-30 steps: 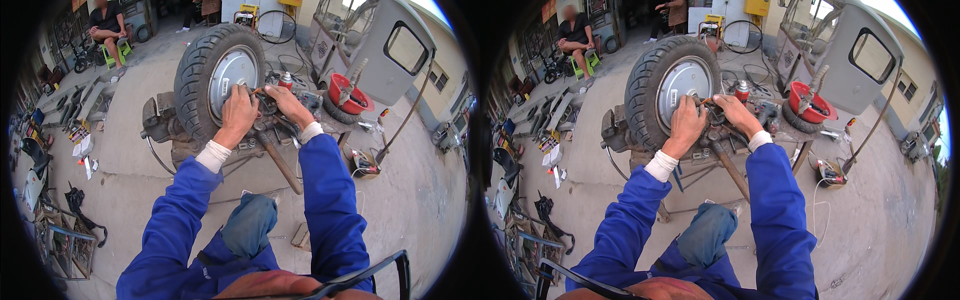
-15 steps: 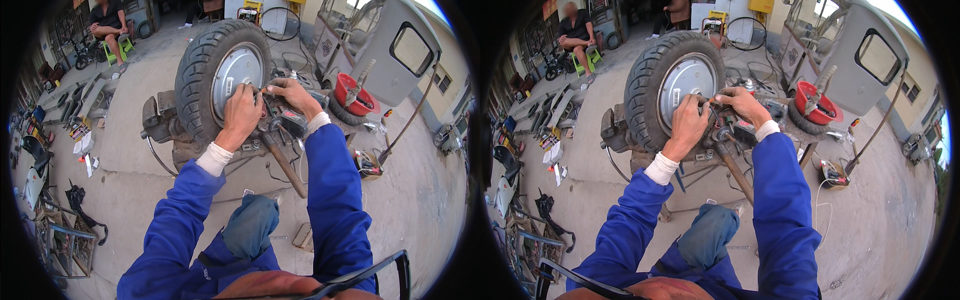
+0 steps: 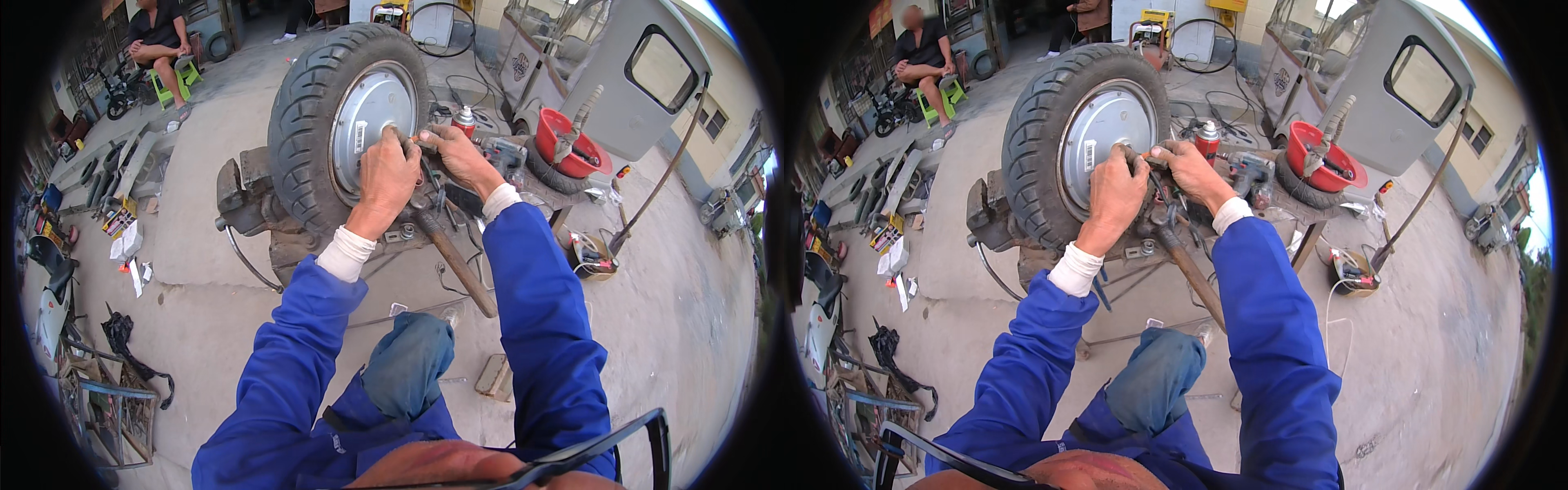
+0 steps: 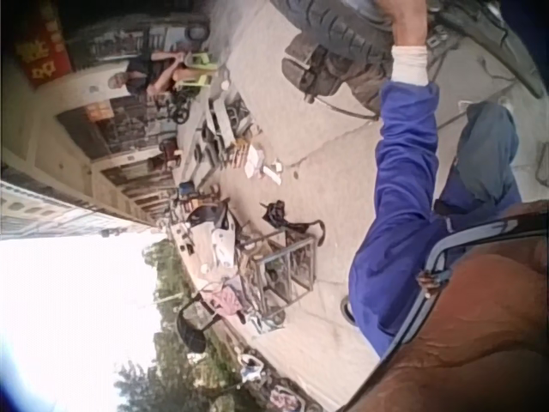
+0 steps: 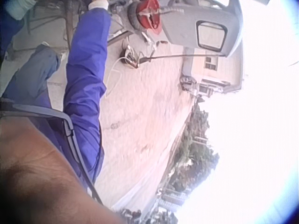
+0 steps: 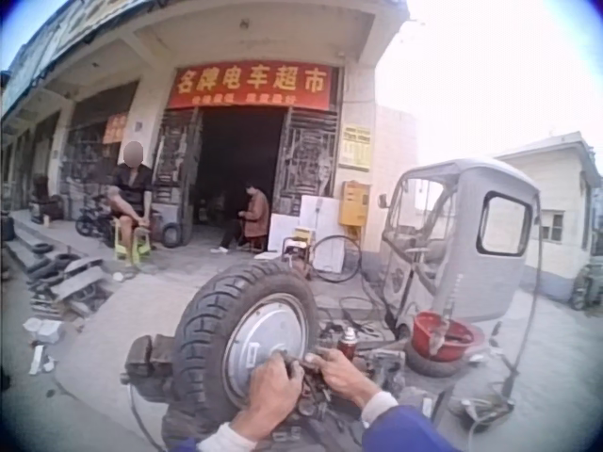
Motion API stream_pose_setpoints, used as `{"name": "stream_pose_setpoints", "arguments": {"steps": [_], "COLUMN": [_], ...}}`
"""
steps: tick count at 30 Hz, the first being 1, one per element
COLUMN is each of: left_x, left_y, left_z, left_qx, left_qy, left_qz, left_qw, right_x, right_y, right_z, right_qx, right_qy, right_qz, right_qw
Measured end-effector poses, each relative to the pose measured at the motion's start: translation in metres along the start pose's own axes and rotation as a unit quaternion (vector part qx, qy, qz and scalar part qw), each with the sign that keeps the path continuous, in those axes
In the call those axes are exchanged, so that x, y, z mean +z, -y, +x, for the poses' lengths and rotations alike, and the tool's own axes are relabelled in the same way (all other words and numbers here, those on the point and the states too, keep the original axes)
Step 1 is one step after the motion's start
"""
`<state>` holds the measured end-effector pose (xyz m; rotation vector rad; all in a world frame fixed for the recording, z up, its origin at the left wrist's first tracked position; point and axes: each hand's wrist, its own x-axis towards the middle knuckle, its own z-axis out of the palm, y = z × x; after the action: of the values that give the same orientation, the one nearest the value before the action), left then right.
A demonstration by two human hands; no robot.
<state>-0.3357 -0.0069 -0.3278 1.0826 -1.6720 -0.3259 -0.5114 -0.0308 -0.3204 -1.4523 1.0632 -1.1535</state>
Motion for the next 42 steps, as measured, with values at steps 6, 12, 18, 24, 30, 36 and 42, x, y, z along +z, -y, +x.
{"name": "stream_pose_setpoints", "arguments": {"steps": [6, 12, 18, 24, 30, 36, 42], "left_x": [0.003, 0.0, 0.002, 0.003, -0.004, -0.014, -0.011], "left_y": [0.007, 0.021, 0.015, 0.01, 0.009, 0.001, 0.004], "left_z": [-0.013, -0.024, -0.018, -0.017, -0.02, -0.007, -0.002], "left_qx": [-0.032, -0.02, -0.041, -0.004, 0.05, 0.07, 0.089], "left_qy": [-0.013, -0.006, 0.004, -0.004, -0.044, 0.012, 0.005], "left_qz": [-0.049, -0.068, -0.079, 0.003, -0.012, 0.037, 0.063], "left_qw": [0.998, 0.997, 0.996, 1.0, 0.998, 0.997, 0.994], "right_x": [-0.001, 0.008, 0.006, 0.003, 0.002, -0.001, -0.006], "right_y": [-0.011, -0.002, -0.015, -0.024, -0.016, -0.022, -0.022], "right_z": [0.001, -0.011, -0.003, 0.002, -0.002, -0.003, 0.003], "right_qx": [0.075, 0.046, 0.037, 0.034, 0.035, 0.024, 0.041], "right_qy": [-0.002, -0.043, -0.029, 0.001, -0.006, -0.005, 0.015], "right_qz": [0.158, 0.174, 0.168, 0.085, 0.182, 0.211, 0.172], "right_qw": [0.985, 0.983, 0.985, 0.996, 0.983, 0.977, 0.984]}}
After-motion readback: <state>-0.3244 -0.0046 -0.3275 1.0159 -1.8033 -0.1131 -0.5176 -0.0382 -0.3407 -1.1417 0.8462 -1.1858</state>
